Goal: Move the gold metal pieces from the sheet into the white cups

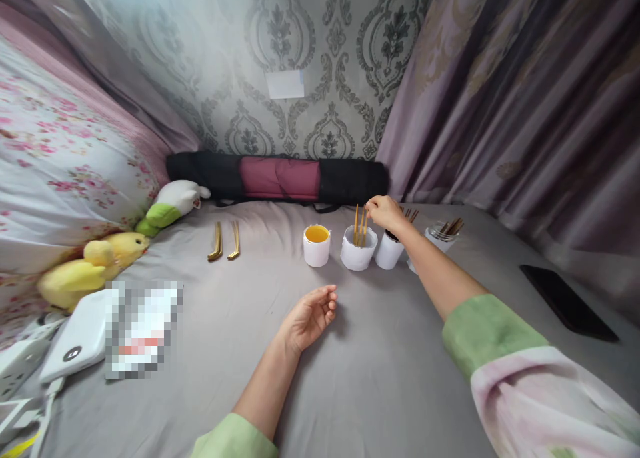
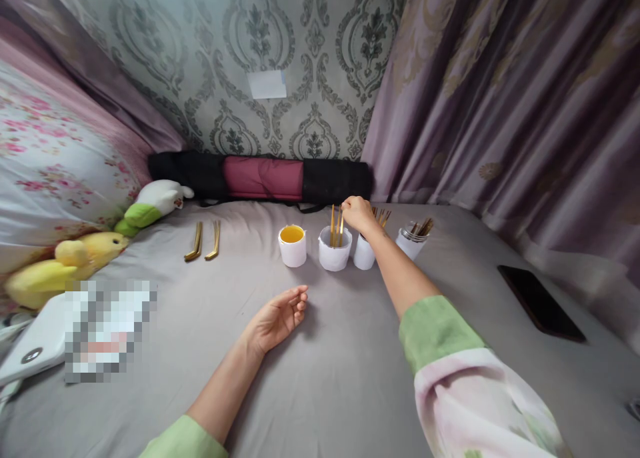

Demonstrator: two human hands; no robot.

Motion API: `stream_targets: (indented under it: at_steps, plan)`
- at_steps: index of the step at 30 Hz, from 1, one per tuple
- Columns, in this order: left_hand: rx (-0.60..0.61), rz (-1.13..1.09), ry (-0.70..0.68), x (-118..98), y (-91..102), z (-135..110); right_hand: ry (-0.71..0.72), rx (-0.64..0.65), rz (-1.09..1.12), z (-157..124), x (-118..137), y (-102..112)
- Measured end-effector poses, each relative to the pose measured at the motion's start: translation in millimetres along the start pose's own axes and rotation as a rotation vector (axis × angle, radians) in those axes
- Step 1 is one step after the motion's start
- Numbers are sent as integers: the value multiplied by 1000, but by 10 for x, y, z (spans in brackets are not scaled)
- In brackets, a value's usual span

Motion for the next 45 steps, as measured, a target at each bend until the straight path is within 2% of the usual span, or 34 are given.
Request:
stream_targets:
  at_steps: [17, 45]
  plan:
    - [3, -8, 5, -3, -2, 6, 7, -19, 53, 7, -45, -103]
    - [2, -7, 1, -3, 5, 3, -13, 38, 124, 52, -153, -192]
Point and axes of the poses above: each hand's wrist, its own z-axis towards the middle knuckle, its own y-axis out of the back of the hand, x = y × z, the point moved 2 cm from there along z, towards the middle knuckle, and after that the axes turned 2 degrees about -z, right-handed, at the moved point
